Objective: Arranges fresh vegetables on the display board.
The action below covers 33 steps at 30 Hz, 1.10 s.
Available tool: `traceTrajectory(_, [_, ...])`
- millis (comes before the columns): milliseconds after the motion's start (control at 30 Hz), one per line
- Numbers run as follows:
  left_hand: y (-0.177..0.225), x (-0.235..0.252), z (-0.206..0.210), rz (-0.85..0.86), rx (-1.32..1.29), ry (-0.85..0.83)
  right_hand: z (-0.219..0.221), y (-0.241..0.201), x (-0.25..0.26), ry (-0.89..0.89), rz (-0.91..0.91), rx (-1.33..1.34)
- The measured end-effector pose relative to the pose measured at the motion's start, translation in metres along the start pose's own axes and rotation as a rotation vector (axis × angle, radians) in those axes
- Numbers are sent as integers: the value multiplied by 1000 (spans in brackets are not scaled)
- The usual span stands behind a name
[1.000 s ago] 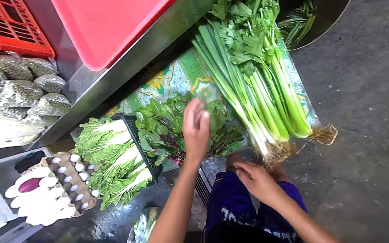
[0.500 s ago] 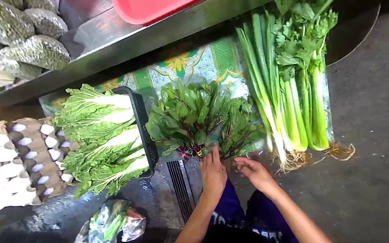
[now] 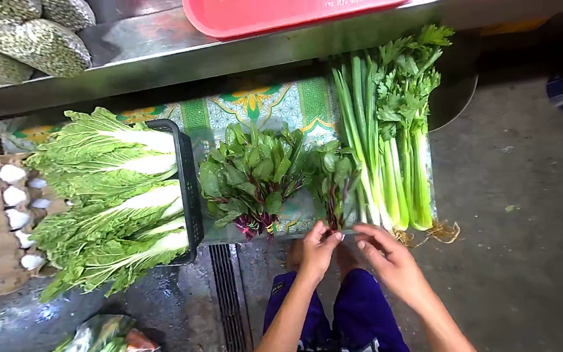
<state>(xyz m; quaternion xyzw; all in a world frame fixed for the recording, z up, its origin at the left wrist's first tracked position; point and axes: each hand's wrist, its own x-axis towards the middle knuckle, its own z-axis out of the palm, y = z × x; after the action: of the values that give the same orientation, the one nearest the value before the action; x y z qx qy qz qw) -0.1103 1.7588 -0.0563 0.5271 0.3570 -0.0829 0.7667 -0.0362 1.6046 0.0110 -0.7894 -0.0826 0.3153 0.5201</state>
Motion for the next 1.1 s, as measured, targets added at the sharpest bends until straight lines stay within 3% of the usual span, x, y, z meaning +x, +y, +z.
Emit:
traceTrajectory(67, [-11,14,12,-70,31,103,-13,14,6,25,14,-85])
traceTrajectory(133, [-13,9,20,-60,-7,102,-25,22,4,26,46,-101])
traceTrajectory(300, [32,-32,33,201,-270,-31,-49,33,-21,-27,48,-89])
traceTrajectory(467, [52,-35,43,374,-228,-42,-67,37,-38,-77,31,-97])
traceTrajectory(567, [27,-6,44,295,6,117,-76,45,-39,-60,53,-121])
traceTrajectory(700, [-10,26,43,153,608,387,-87,58,-25,53,17,-124])
traceTrajectory(800, [-24,21,49,330,883,515,-96,60,-13,161,-19,-134])
traceTrajectory(900, [-29,5,56,490,918,573,-107,61,4,311,-40,-207])
traceTrajectory(967, [-29,-7,68,561,848,470,-117,65,21,379,19,-282])
traceTrajectory(1100, [-48,3,98,610,807,199,-125,87,52,259,163,-359])
